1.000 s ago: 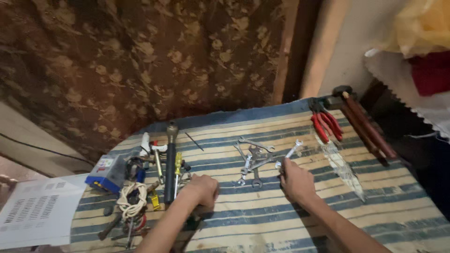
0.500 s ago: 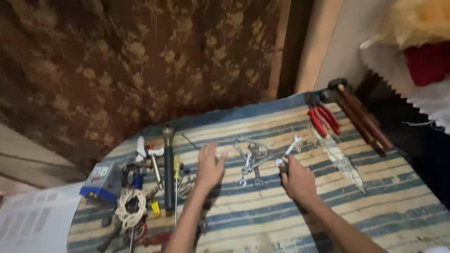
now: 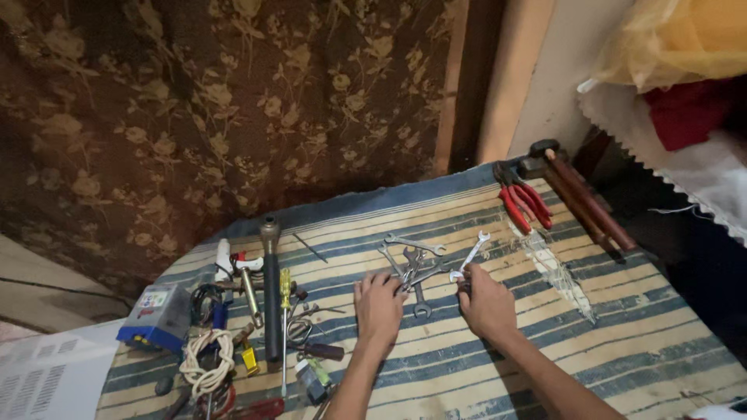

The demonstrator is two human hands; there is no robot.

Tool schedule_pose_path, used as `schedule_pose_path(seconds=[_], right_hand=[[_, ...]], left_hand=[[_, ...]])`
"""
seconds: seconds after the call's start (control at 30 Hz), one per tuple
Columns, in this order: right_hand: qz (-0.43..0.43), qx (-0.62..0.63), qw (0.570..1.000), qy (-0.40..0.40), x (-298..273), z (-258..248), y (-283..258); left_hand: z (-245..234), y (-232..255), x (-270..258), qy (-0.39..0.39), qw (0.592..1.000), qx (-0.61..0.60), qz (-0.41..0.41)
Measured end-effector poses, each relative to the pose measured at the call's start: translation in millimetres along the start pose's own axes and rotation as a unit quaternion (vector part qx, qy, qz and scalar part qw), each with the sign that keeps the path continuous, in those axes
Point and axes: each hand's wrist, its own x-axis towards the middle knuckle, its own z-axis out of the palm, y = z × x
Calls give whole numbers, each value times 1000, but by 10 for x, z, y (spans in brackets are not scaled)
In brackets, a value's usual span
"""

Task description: The person connects metal bars and plates using wrenches and a socket wrench, handling various bolts and nuts on a workspace. The person moves tools and small hardware items while tightening components of a mechanical assembly.

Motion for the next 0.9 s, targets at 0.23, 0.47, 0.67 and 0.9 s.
schedule_pose_path(seconds=[0.23,0.47,0.67,0.9], right_hand=[[13,9,1000,-6,30,-55,-35],[21,60,998,0,-14,-51,81],[27,158,982,104,-31,-30,435],[64,85,992,70,-41,-224,536]], left_hand=[[-175,43,113,-27,997,-59,-33],[-283,217,9,-22,994,-104,1],[-149,138,-151,-11,987,-158,-27],[-93,-88,-300,-55,981,-177,-65]])
